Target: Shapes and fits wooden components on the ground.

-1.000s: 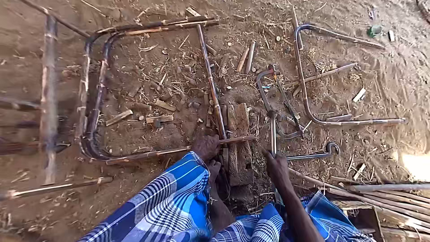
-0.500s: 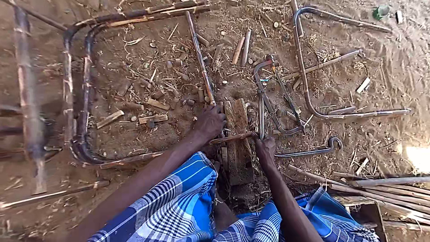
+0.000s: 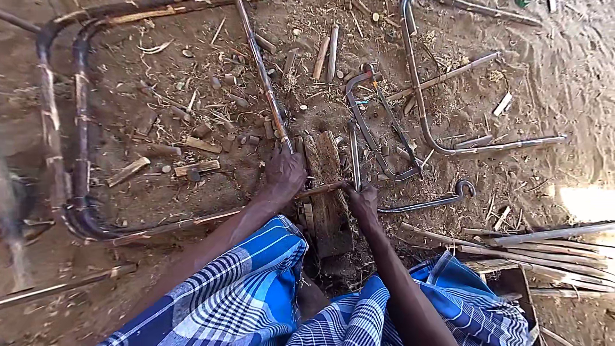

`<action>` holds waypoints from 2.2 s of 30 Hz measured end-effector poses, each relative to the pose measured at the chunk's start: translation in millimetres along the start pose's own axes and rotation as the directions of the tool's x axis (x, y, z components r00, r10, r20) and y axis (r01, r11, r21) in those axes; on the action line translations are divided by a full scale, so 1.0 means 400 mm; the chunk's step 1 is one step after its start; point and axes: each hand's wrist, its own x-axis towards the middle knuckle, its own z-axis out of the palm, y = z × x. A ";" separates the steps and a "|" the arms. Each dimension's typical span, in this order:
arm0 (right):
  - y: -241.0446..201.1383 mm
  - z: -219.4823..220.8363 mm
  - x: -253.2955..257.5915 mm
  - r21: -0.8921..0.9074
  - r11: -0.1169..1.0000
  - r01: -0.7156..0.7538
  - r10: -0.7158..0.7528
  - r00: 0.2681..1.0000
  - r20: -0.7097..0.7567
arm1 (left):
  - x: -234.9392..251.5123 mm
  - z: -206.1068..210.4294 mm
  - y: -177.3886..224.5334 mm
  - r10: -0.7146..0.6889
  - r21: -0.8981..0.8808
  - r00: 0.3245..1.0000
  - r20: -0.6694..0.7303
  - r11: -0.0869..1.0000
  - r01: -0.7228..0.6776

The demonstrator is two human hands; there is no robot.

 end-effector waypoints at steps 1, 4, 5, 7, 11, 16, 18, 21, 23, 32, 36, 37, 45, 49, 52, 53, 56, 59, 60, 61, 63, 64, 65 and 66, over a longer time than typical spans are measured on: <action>-0.003 0.004 -0.005 0.005 1.000 -0.002 0.002 1.000 0.007 | 0.001 0.000 0.000 -0.017 -0.033 1.000 0.010 0.999 0.017; -0.019 0.004 -0.024 -0.029 1.000 -0.007 0.008 1.000 0.019 | 0.005 0.004 -0.022 0.031 -0.193 0.998 -0.051 0.980 -0.040; -0.023 0.005 -0.025 -0.040 0.999 -0.004 0.005 1.000 0.015 | 0.007 0.003 -0.027 0.076 -0.200 0.992 -0.096 0.975 -0.094; -0.019 0.010 -0.021 -0.029 1.000 -0.003 0.003 1.000 0.012 | 0.017 -0.008 -0.015 0.096 -0.187 0.993 -0.073 0.976 -0.108; 0.003 0.014 -0.007 0.074 0.997 -0.003 0.002 1.000 0.004 | 0.061 -0.034 0.013 0.079 -0.347 0.986 0.144 0.938 -0.025; 0.012 0.006 -0.001 0.095 0.995 -0.018 0.017 1.000 0.008 | 0.130 -0.026 -0.030 0.342 -0.214 0.934 0.103 0.925 -0.315; 0.011 0.007 -0.001 0.107 0.994 0.007 -0.007 1.000 0.001 | 0.143 -0.032 -0.049 0.391 -0.149 0.918 0.062 0.913 -0.379; 0.016 0.010 -0.001 0.108 0.994 0.013 -0.013 1.000 -0.007 | 0.103 -0.038 0.001 0.261 -0.020 0.965 0.038 0.965 -0.260; 0.015 0.010 0.001 0.110 0.994 0.004 -0.002 1.000 -0.012 | 0.079 -0.033 0.033 0.180 0.061 0.983 0.046 0.981 -0.183; 0.010 0.008 0.001 0.094 0.995 -0.023 0.022 1.000 0.009 | 0.010 -0.034 0.144 -0.061 0.241 0.992 0.108 0.970 0.034; 0.006 0.004 0.003 0.098 0.994 -0.042 0.041 0.999 0.020 | 0.025 -0.030 0.145 -0.102 0.169 0.979 0.177 0.983 0.072; 0.006 0.002 0.002 0.090 0.995 -0.052 0.050 0.998 0.026 | 0.023 -0.031 0.140 -0.104 0.137 0.977 0.186 0.987 0.079; 0.014 0.004 0.008 0.111 0.994 -0.018 0.013 0.999 0.046 | 0.038 -0.105 -0.021 -0.047 -0.337 0.999 0.005 0.940 0.046; 0.012 0.003 0.006 0.118 0.993 -0.005 -0.001 0.999 0.047 | 0.030 -0.134 -0.097 -0.105 -0.388 0.993 -0.059 0.919 0.074; 0.017 0.007 0.005 0.142 0.990 -0.004 -0.003 0.999 0.044 | 0.027 -0.110 -0.125 -0.094 -0.484 0.989 -0.116 0.875 0.026; 0.017 0.006 0.006 0.144 0.990 -0.009 0.003 0.999 0.044 | 0.021 -0.107 -0.127 -0.082 -0.477 0.988 -0.130 0.879 0.010; 0.014 0.002 0.005 0.130 0.991 -0.014 0.009 0.999 0.038 | 0.006 -0.114 -0.118 0.056 -0.299 0.979 -0.196 0.947 -0.114; 0.013 0.002 0.006 0.140 0.990 -0.012 0.005 0.999 0.052 | 0.036 -0.104 -0.083 0.288 -0.133 0.938 -0.191 0.940 -0.315; 0.014 0.003 0.006 0.145 0.989 -0.014 0.006 0.998 0.055 | 0.061 -0.088 -0.074 0.377 -0.097 0.911 -0.169 0.913 -0.396; 0.015 0.005 0.006 0.148 0.989 -0.016 0.008 0.998 0.054 | 0.090 -0.070 -0.067 0.452 -0.053 0.881 -0.142 0.885 -0.462; 0.013 0.006 0.003 0.156 0.987 -0.025 0.019 0.999 0.041 | 0.131 -0.041 -0.055 0.537 0.086 0.840 -0.072 0.843 -0.532; 0.011 0.007 0.003 0.154 0.988 -0.022 0.016 0.999 0.035 | 0.140 -0.036 -0.053 0.558 0.161 0.829 -0.044 0.823 -0.545; 0.010 0.006 0.004 0.146 0.989 -0.017 0.013 0.999 0.030 | 0.142 -0.036 -0.054 0.567 0.227 0.823 -0.034 0.806 -0.546; 0.011 0.005 0.004 0.128 0.992 -0.015 0.012 1.000 0.027 | 0.137 -0.040 -0.055 0.561 0.268 0.827 -0.032 0.802 -0.533</action>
